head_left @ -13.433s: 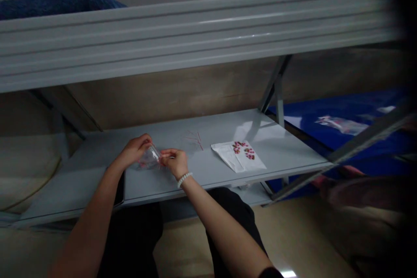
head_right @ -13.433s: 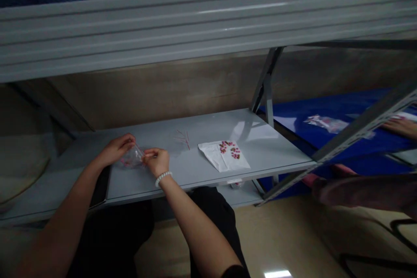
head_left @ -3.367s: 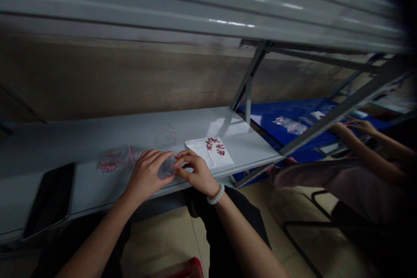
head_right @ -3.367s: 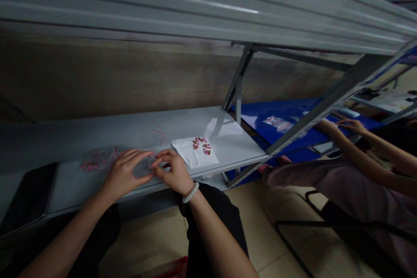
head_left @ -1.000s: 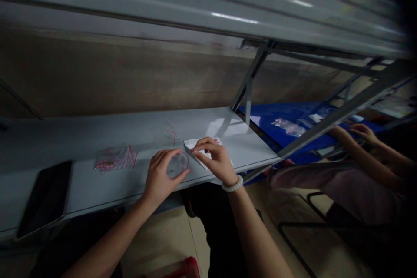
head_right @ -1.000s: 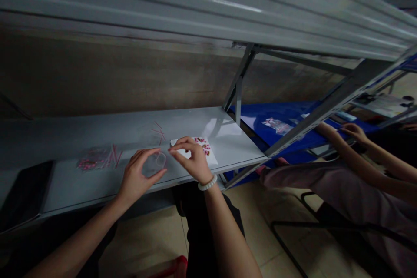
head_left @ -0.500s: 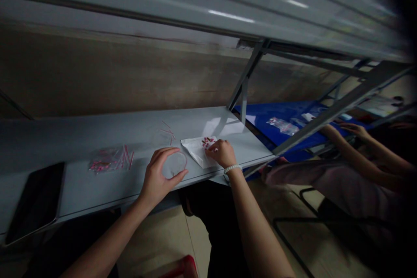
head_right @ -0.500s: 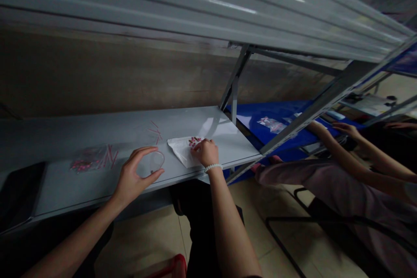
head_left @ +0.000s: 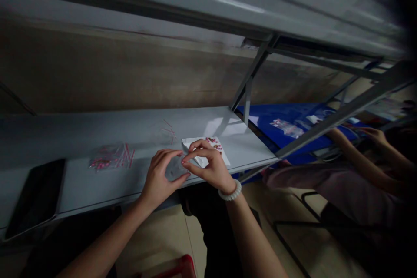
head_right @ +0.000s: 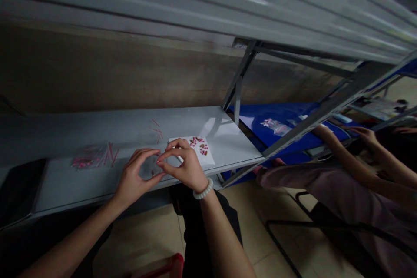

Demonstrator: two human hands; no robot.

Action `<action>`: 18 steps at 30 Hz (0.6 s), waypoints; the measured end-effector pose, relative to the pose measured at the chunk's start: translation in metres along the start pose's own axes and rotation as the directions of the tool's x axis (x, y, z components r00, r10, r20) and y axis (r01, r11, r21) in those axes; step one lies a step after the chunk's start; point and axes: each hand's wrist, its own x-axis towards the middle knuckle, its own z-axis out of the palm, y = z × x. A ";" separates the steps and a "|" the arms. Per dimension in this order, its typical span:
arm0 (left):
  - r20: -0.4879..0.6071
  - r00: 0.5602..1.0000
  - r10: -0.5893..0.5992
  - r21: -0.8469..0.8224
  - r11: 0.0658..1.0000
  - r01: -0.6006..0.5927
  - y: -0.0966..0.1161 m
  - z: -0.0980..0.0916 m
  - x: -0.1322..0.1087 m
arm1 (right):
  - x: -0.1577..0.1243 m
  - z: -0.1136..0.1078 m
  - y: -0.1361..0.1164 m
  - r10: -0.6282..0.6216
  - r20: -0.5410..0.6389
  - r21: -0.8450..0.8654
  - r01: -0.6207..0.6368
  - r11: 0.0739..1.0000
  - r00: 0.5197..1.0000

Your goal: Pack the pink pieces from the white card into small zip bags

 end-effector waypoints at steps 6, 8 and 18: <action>-0.012 1.000 0.017 0.031 0.999 -0.016 0.000 -0.001 0.001 | 0.001 0.002 0.000 0.001 -0.035 -0.099 -0.004 0.995 0.999; -0.007 1.000 0.019 0.047 0.999 -0.019 0.001 -0.001 0.001 | 0.000 0.003 0.003 0.001 -0.031 -0.139 -0.005 0.990 1.000; -0.025 0.999 0.040 0.090 0.995 -0.038 0.000 -0.002 0.001 | 0.003 -0.021 0.036 0.078 -0.331 -0.186 -0.146 0.972 0.940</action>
